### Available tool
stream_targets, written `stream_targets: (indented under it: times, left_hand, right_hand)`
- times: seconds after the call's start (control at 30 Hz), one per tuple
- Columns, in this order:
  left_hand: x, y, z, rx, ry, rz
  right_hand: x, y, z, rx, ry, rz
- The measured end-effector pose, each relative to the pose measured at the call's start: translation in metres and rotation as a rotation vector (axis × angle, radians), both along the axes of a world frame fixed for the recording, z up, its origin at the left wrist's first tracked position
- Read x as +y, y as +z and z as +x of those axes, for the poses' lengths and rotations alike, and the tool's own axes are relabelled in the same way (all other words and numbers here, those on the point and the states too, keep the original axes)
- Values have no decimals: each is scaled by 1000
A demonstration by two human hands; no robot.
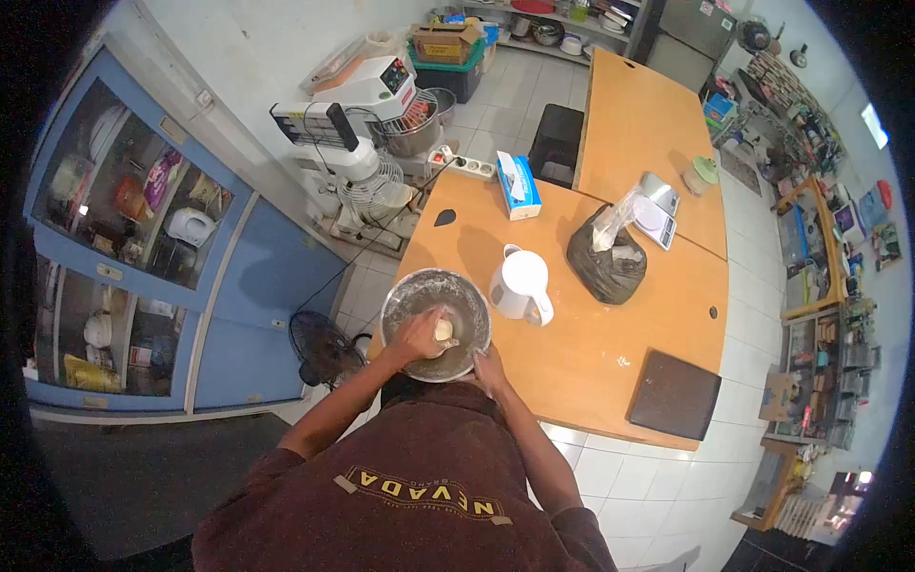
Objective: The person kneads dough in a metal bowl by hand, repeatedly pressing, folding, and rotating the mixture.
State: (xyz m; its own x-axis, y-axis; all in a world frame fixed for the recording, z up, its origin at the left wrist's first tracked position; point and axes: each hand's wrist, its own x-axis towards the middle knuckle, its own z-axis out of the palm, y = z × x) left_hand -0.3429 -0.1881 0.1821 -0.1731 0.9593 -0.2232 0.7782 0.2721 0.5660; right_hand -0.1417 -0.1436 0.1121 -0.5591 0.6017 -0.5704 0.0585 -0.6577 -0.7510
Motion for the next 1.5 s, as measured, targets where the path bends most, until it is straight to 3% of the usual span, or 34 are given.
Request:
stream_targets:
  times: [0.2,0.4,0.5,0.53,0.67,0.77,0.9,1.0,1.1,1.2,1.3,1.4,1.5]
  left_hand:
    - [5,-20,10,179,-94,290]
    - [28,-50,19,366,82,358]
    - [40,-26,21,145,312,172]
    - [45,-33,11,93,275,105]
    - [31,-71,12,-62,567,400]
    - [8,-71,10,16,464,423]
    - [-7,-13,4,-47,149,271]
    - [-2,9,1,19,-29,328]
    - [9,17,-1,192,-207,-37]
    - [15,15,5,303,-270,46]
    - [17,3,8,144,-230,-49]
    - [13,-7,13,150,-154,92]
    - [21,-5,16,112,-76,65]
  right_hand:
    - [0,6,1,-30,-6,24]
    - [4,18,-4,-66,35,44]
    - [5,13,-5,-59,15,16]
    - [6,3,-4,-50,6,13]
    - [5,-22,-2,-67,32,71]
    - [3,14,-4,-1,-40,-46]
    - [0,24,-4,-8,-76,-24]
    - [-1,21,-5,-8,-67,-37]
    - [-1,20,-5,29,-83,-94]
    - [1,26,-5,55,-63,-118]
    - [1,31,-5,92,-46,-138]
    - [2,27,-3,107,-13,-122]
    - [2,18,-2,78,-2,-83]
